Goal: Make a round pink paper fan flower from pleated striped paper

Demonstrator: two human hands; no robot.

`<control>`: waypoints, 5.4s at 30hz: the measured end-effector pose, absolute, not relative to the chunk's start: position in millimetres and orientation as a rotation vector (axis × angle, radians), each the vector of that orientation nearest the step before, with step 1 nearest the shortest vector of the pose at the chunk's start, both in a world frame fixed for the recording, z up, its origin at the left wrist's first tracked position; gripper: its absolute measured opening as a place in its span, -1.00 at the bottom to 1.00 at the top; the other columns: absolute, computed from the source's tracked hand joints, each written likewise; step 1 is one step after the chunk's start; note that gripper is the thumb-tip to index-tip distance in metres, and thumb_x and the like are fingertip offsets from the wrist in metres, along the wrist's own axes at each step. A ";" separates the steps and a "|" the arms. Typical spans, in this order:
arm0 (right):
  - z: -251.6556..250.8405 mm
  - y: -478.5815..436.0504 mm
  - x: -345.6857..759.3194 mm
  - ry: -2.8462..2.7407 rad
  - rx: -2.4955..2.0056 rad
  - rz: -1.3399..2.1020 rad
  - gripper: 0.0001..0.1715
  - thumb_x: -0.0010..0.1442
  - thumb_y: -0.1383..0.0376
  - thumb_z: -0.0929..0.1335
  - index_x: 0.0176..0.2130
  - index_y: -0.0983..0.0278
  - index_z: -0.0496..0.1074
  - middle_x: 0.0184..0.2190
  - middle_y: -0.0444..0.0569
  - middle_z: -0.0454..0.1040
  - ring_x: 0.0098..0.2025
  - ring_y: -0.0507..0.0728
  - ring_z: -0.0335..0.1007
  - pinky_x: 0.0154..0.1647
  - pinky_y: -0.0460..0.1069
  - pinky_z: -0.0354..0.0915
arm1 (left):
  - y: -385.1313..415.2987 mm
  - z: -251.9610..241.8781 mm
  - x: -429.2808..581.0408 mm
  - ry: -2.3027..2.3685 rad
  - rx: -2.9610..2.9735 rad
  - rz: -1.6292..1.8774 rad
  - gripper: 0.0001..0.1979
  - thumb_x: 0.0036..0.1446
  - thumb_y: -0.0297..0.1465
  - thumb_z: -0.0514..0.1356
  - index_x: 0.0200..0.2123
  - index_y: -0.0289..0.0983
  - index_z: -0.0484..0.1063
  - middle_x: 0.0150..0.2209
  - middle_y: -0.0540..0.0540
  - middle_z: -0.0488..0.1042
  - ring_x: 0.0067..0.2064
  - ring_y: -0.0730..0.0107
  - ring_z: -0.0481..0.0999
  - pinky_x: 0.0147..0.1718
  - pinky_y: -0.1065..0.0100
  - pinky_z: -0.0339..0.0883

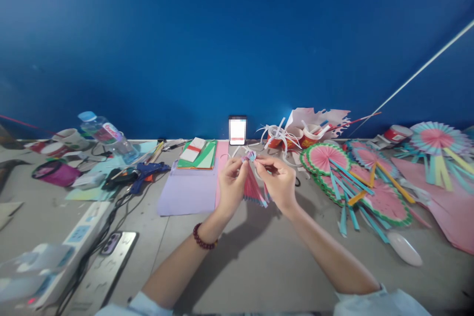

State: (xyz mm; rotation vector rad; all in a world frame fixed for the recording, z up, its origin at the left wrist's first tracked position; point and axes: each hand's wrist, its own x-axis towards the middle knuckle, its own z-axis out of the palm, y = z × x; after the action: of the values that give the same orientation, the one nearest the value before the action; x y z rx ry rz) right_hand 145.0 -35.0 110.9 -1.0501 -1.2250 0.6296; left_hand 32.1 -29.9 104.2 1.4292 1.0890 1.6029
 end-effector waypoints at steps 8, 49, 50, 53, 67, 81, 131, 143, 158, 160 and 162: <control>116.6 -35.3 149.0 -1.174 -1.051 0.615 -0.88 0.04 0.24 0.43 -0.41 0.26 0.52 -0.31 0.02 0.60 -0.25 0.16 0.53 -0.23 0.02 0.44 | -27.8 98.4 32.3 1.113 1.314 1.555 -0.69 0.14 -0.16 0.15 -0.47 -0.25 0.50 -0.51 -0.01 0.35 -0.39 0.42 0.35 -0.43 0.41 0.22; 107.1 -37.0 143.4 -1.281 -1.110 0.595 -0.89 0.07 0.25 0.41 -0.37 0.25 0.52 -0.34 -0.02 0.59 -0.31 0.12 0.52 -0.25 0.00 0.42 | -30.8 102.6 31.5 1.084 1.316 1.553 -0.68 0.10 -0.14 0.18 -0.48 -0.25 0.50 -0.52 -0.04 0.41 -0.40 0.40 0.39 -0.44 0.39 0.26; 107.3 -37.0 143.3 -1.277 -1.110 0.600 -0.89 0.07 0.25 0.41 -0.37 0.25 0.53 -0.34 -0.02 0.59 -0.31 0.12 0.52 -0.25 0.00 0.42 | -30.9 102.7 31.4 1.081 1.316 1.555 -0.69 0.10 -0.14 0.18 -0.48 -0.25 0.51 -0.51 -0.05 0.41 -0.39 0.40 0.40 -0.44 0.39 0.26; 108.1 -37.1 143.1 -1.276 -1.105 0.601 -0.89 0.07 0.25 0.41 -0.37 0.24 0.53 -0.35 -0.02 0.59 -0.31 0.12 0.52 -0.25 0.00 0.43 | -31.8 103.8 31.5 1.072 1.304 1.558 -0.70 0.09 -0.14 0.20 -0.47 -0.25 0.52 -0.50 -0.05 0.41 -0.39 0.40 0.40 -0.43 0.39 0.27; 114.7 -37.8 146.7 -1.344 -1.098 0.645 -0.88 0.09 0.25 0.39 -0.36 0.22 0.55 -0.34 -0.06 0.59 -0.29 0.12 0.52 -0.27 -0.02 0.43 | -35.6 108.2 32.8 1.024 1.237 1.565 -0.77 0.11 -0.21 0.21 -0.40 -0.24 0.54 -0.40 -0.05 0.41 -0.37 0.45 0.40 -0.43 0.42 0.28; 127.2 -37.6 158.6 -1.465 -1.097 0.752 -0.83 0.07 0.23 0.41 -0.33 0.25 0.58 -0.36 -0.03 0.61 -0.35 0.11 0.53 -0.30 -0.04 0.45 | -33.4 110.9 32.1 0.970 1.185 1.620 -0.82 0.01 -0.26 0.29 -0.44 -0.25 0.54 -0.40 -0.04 0.41 -0.38 0.48 0.38 -0.48 0.47 0.24; 119.6 -40.7 151.1 -1.444 -0.937 0.714 -0.76 0.13 0.27 0.39 -0.15 0.21 0.51 -0.24 -0.01 0.55 -0.24 0.09 0.50 -0.25 -0.04 0.45 | -34.7 122.7 23.3 0.817 0.970 1.425 -0.83 -0.04 -0.27 0.34 -0.45 -0.27 0.56 -0.52 0.04 0.33 -0.56 0.65 0.15 -0.60 0.51 0.09; 127.0 -43.2 151.4 -1.642 -0.960 0.330 -0.70 0.21 0.39 0.28 -0.16 0.17 0.55 -0.24 -0.01 0.52 -0.20 0.09 0.46 -0.17 -0.01 0.41 | -34.1 131.1 16.3 0.907 1.290 1.401 -0.78 0.02 -0.22 0.28 -0.45 -0.26 0.59 -0.48 -0.03 0.41 -0.47 0.51 0.31 -0.57 0.47 0.26; 139.3 -38.6 180.7 -2.022 -0.938 0.362 -0.45 0.10 0.53 0.23 0.01 0.15 0.46 -0.08 -0.01 0.46 -0.07 0.11 0.42 -0.08 0.00 0.39 | -30.5 125.2 16.6 0.957 1.436 1.442 -0.81 0.07 -0.25 0.26 -0.39 -0.23 0.60 -0.44 -0.05 0.46 -0.36 0.41 0.39 -0.40 0.42 0.31; 141.8 -39.2 183.4 -2.034 -0.974 0.380 -0.43 0.09 0.53 0.23 0.02 0.13 0.46 -0.04 -0.02 0.46 -0.05 0.12 0.42 -0.07 0.01 0.40 | -30.0 123.6 18.0 0.923 1.411 1.420 -0.80 0.04 -0.26 0.28 -0.30 -0.22 0.60 -0.38 -0.07 0.50 -0.32 0.38 0.43 -0.35 0.40 0.35; 144.0 -39.8 185.1 -2.038 -0.999 0.386 -0.41 0.08 0.53 0.23 0.03 0.13 0.45 -0.03 -0.02 0.46 -0.04 0.12 0.42 -0.06 0.02 0.41 | -30.0 121.4 20.0 0.883 1.370 1.355 -0.72 -0.01 -0.27 0.32 -0.20 -0.23 0.58 -0.29 -0.11 0.53 -0.26 0.33 0.47 -0.30 0.36 0.39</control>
State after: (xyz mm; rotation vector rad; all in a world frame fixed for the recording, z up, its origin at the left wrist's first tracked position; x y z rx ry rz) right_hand 185.1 -39.8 144.0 -0.9992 -2.0377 0.3856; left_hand 20.0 -30.0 121.4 1.3699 0.8828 1.3555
